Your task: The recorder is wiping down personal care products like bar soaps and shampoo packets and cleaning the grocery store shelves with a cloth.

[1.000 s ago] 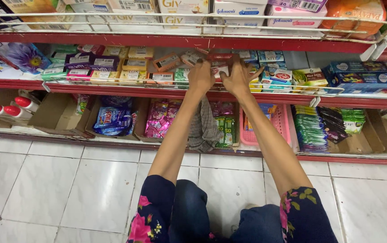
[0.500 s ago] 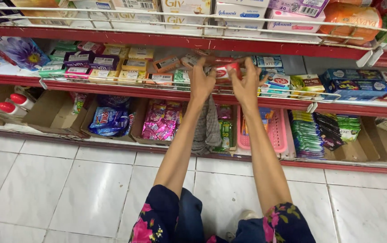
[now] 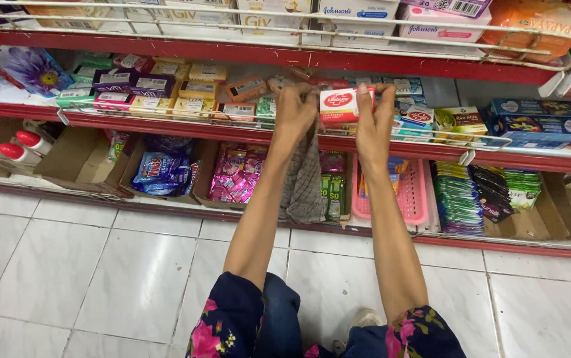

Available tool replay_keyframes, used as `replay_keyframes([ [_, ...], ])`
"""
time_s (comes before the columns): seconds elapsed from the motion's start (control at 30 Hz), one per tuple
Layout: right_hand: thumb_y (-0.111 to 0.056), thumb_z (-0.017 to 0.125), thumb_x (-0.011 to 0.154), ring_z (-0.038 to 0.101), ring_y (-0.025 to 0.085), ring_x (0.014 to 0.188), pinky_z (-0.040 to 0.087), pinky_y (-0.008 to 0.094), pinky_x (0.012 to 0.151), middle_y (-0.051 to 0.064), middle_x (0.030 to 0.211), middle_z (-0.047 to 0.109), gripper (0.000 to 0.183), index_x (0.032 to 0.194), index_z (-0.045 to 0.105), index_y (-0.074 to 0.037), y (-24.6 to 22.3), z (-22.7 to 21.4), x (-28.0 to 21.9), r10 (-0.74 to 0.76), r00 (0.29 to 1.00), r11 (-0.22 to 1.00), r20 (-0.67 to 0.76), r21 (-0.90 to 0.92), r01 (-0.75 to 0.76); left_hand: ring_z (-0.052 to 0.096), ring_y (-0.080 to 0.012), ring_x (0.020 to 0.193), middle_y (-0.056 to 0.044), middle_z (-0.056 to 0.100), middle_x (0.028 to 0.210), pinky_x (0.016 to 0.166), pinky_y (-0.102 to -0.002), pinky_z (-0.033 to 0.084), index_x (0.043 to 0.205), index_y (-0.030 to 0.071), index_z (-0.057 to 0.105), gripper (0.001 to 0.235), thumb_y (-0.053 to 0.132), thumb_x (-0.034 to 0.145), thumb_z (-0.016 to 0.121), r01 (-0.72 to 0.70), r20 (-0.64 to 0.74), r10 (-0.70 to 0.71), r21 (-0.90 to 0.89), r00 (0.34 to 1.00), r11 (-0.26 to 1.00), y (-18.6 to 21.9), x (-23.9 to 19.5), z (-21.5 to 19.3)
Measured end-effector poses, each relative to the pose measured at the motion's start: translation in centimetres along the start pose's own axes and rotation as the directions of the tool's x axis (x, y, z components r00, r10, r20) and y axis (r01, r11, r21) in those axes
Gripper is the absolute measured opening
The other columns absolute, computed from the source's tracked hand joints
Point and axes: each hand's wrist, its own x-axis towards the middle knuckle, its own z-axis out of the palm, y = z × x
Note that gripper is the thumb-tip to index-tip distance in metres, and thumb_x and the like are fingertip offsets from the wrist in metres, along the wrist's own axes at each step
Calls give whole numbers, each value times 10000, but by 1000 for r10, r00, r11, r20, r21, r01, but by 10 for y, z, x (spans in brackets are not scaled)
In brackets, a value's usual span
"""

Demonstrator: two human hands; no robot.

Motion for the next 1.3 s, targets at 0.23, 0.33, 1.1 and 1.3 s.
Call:
replay_keyframes([
  [0.23,-295,551,1108,627,230,836,501,364,797,121,962,539,250,1138,465,-62,2,13,-5,-92,995,995,-34,-42,91,739,-422,707,-99,648,482,877,-561,520,897,115,702,271,264,1011,507,-136,-97,163,238,982,962,38,1,-20],
  [0.33,-242,549,1076,539,108,649,416,226,513,67,901,532,232,1118,451,-36,-23,18,-6,-121,992,988,-30,-104,118,563,-123,376,15,543,402,1170,-628,325,998,132,737,114,147,966,628,-228,-235,377,484,896,845,14,10,8],
  [1.1,-380,539,1086,511,115,845,427,289,854,17,936,485,278,1075,479,-109,-61,-6,0,-113,923,991,-369,23,130,705,-280,801,-191,724,775,715,-439,517,985,72,727,314,268,1047,489,-261,-26,260,-149,965,954,65,-28,21],
  [1.3,-382,531,1097,541,111,867,466,312,875,29,928,524,289,1104,489,-96,-79,-5,-1,-193,897,980,-399,-32,196,619,-168,746,-164,696,730,697,-390,512,987,68,740,329,301,1038,514,-250,-63,243,-213,968,944,98,-37,2],
])
